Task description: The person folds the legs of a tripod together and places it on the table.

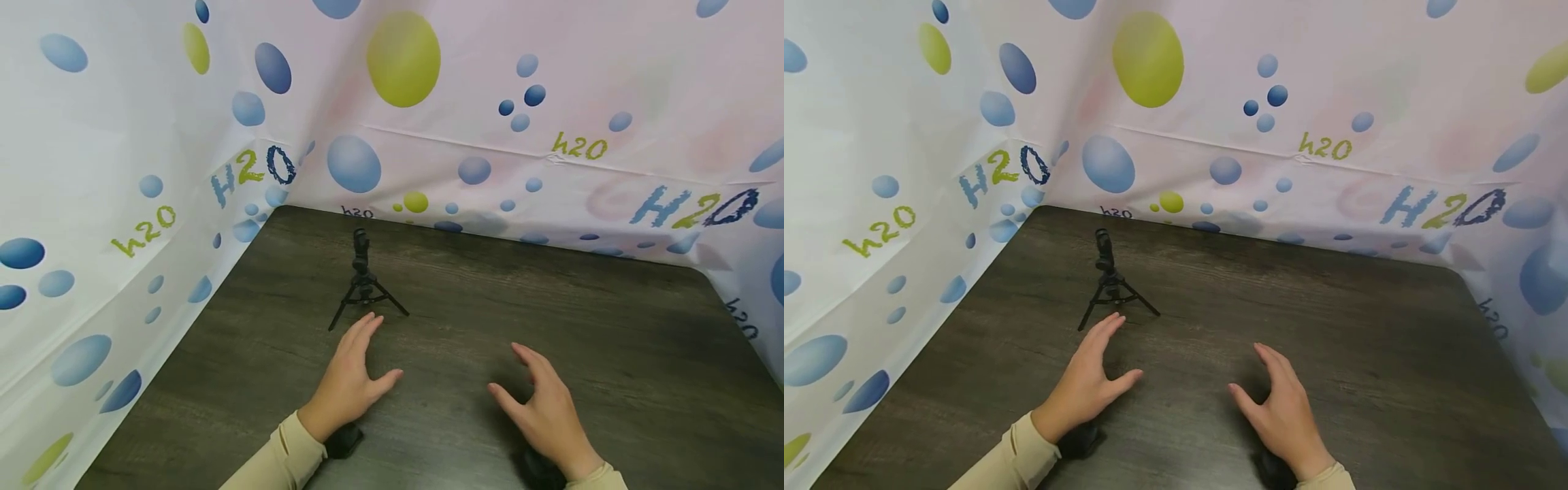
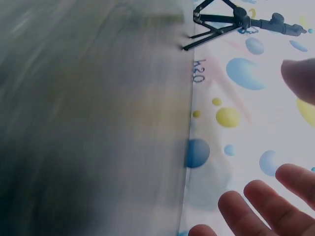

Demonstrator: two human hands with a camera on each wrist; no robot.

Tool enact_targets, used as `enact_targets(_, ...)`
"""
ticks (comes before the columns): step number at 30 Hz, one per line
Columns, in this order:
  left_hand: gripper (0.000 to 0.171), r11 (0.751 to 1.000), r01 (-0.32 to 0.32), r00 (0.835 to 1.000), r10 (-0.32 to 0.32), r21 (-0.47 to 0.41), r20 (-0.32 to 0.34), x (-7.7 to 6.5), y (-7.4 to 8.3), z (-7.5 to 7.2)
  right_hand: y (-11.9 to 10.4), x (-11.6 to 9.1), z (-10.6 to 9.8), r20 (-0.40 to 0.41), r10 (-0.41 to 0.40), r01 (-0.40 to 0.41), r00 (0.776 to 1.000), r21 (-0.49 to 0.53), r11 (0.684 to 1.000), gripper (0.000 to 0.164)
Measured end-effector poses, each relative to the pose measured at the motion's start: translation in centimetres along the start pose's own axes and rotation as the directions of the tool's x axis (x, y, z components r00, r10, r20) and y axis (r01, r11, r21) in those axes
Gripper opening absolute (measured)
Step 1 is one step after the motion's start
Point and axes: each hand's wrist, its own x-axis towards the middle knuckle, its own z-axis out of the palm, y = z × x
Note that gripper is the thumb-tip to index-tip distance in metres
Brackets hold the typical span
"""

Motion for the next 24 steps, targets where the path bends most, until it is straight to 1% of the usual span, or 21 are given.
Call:
enact_targets(3, 0.08, 1.0, -0.011, 0.999, 0.01, -0.017, -0.034, 0.1, -0.3, -0.3, -0.4, 0.6, 0.6, 0.021, -0.011, 0.01, 1.0, 0.027, 1.0, 0.067)
enact_targets(5, 0.078, 1.0, -0.001, 0.998, 0.0, -0.017, -0.056, 0.2, -0.5, -0.5, -0.7, 1.1, 0.9, 0.041, -0.017, 0.015, 0.999, 0.046, 0.999, 0.065)
enact_targets(11, 0.072, 0.998, 0.06, 0.992, -0.061, -0.013, -0.114, 0.4, -0.8, -1.4, -1.8, 2.5, 2.3, 0.078, -0.027, 0.018, 0.997, 0.119, 0.993, 0.062)
enact_targets(15, 0.068, 0.996, 0.086, 0.984, -0.088, -0.02, -0.152, 0.7, -1.2, -2.1, -2.4, 3.4, 3.2, 0.079, -0.059, 0.047, 0.995, 0.146, 0.988, 0.062)
enact_targets(19, 0.067, 0.992, 0.117, 0.978, -0.123, -0.041, -0.17, 1.0, -1.7, -2.8, -3.1, 4.3, 3.9, 0.081, -0.088, 0.074, 0.993, 0.162, 0.984, 0.062)
enact_targets(24, 0.066, 0.987, 0.154, 0.972, -0.161, -0.052, -0.173, 1.3, -2.5, -3.3, -4.1, 5.4, 4.4, 0.088, -0.105, 0.087, 0.991, 0.188, 0.978, 0.061)
